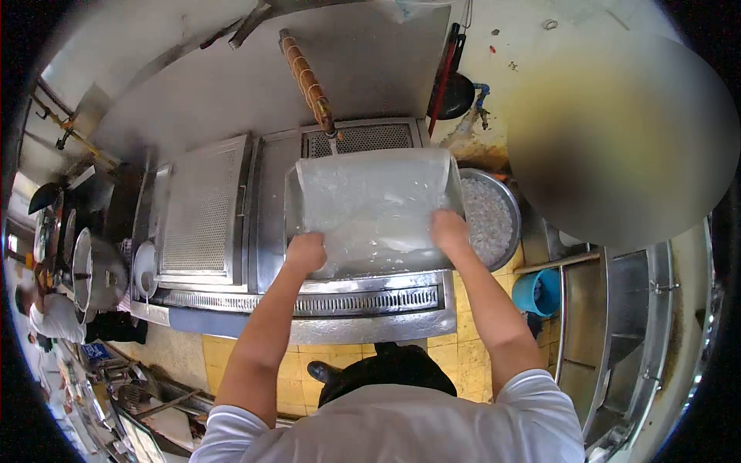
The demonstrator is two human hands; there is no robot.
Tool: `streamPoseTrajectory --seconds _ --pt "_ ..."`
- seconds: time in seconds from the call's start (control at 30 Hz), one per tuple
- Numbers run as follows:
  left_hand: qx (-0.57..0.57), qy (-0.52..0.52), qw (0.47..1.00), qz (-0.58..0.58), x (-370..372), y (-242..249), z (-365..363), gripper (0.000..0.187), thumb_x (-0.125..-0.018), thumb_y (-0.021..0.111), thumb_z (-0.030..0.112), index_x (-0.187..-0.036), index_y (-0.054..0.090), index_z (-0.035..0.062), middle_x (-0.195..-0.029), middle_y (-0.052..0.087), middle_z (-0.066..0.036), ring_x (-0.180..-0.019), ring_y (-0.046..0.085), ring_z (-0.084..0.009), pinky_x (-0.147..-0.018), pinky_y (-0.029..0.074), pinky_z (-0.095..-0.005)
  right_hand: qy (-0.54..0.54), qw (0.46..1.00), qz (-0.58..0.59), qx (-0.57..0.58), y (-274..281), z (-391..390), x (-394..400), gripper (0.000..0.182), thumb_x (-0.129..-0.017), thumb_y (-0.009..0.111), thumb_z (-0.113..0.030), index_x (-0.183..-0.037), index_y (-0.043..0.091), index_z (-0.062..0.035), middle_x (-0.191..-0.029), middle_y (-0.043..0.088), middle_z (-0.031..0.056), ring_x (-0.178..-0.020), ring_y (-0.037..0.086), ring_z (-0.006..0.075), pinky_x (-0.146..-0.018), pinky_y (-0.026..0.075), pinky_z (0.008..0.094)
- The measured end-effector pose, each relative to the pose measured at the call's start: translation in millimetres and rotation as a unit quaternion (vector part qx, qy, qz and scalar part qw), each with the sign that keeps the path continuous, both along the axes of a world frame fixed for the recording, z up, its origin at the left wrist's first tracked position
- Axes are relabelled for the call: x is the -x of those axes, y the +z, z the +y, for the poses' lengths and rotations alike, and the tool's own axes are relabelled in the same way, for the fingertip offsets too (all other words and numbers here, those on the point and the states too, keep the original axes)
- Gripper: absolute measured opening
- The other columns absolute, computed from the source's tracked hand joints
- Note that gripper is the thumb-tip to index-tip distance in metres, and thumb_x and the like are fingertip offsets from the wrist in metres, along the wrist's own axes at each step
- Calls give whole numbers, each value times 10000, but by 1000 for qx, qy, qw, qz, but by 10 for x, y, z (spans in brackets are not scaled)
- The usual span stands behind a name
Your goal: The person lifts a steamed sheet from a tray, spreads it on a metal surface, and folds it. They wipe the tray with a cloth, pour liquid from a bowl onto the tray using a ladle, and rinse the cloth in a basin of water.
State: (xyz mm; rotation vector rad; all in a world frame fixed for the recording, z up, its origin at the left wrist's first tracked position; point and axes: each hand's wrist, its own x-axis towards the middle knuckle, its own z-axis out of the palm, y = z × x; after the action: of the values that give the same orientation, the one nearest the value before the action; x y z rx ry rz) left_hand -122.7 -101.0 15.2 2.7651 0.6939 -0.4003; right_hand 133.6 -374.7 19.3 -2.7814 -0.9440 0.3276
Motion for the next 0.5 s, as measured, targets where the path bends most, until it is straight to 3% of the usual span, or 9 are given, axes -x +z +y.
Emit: streamPoseTrajectory --seconds 0.07,0.17,0.27,0.37,0.43,0.5 --pt "2 -22 999 -25 154 -3 7 241 -799 596 151 -982 713 46 -1012 726 -212 -980 701 -410 -891 543 -530 11 1000 2 10 145 -71 79 268 -944 556 -215 -955 734 -15 -1055 721 255 -982 714 420 -851 563 533" --pt "53 33 997 34 298 489 -164 251 -786 604 153 -986 731 71 -1003 722 -214 -970 699 -408 -891 547 -516 48 996 18 72 239 -220 156 302 -951 563 -270 -948 745 -29 -1000 726 239 -926 713 413 -831 560 520" --pt "87 -20 993 80 251 613 -76 254 -795 624 148 -1007 747 82 -1059 716 -218 -1024 682 -399 -932 540 -482 76 994 4 72 296 -212 84 292 -940 589 -267 -976 740 -19 -992 721 239 -904 698 422 -836 550 514" --pt "48 -15 989 -141 -47 398 135 221 -815 632 135 -991 747 65 -1133 701 -208 -1090 655 -392 -959 529 -464 86 993 -43 -70 427 19 -83 266 -911 614 -225 -985 718 9 -1047 697 262 -960 683 428 -862 549 519" --pt "31 14 973 -228 -411 445 229 215 -846 628 122 -1023 729 54 -1187 681 -188 -1169 618 -376 -995 514 -446 101 979 -89 -153 468 307 -298 257 -897 615 -200 -983 706 24 -1084 679 277 -994 671 434 -874 550 524" --pt "4 -10 957 -290 -774 99 509 260 -863 628 126 -1098 712 52 -1215 676 -171 -1203 602 -363 -1037 486 -475 128 963 -142 -190 363 588 -555 253 -890 606 -182 -982 702 33 -1112 660 289 -1008 656 446 -877 550 527"
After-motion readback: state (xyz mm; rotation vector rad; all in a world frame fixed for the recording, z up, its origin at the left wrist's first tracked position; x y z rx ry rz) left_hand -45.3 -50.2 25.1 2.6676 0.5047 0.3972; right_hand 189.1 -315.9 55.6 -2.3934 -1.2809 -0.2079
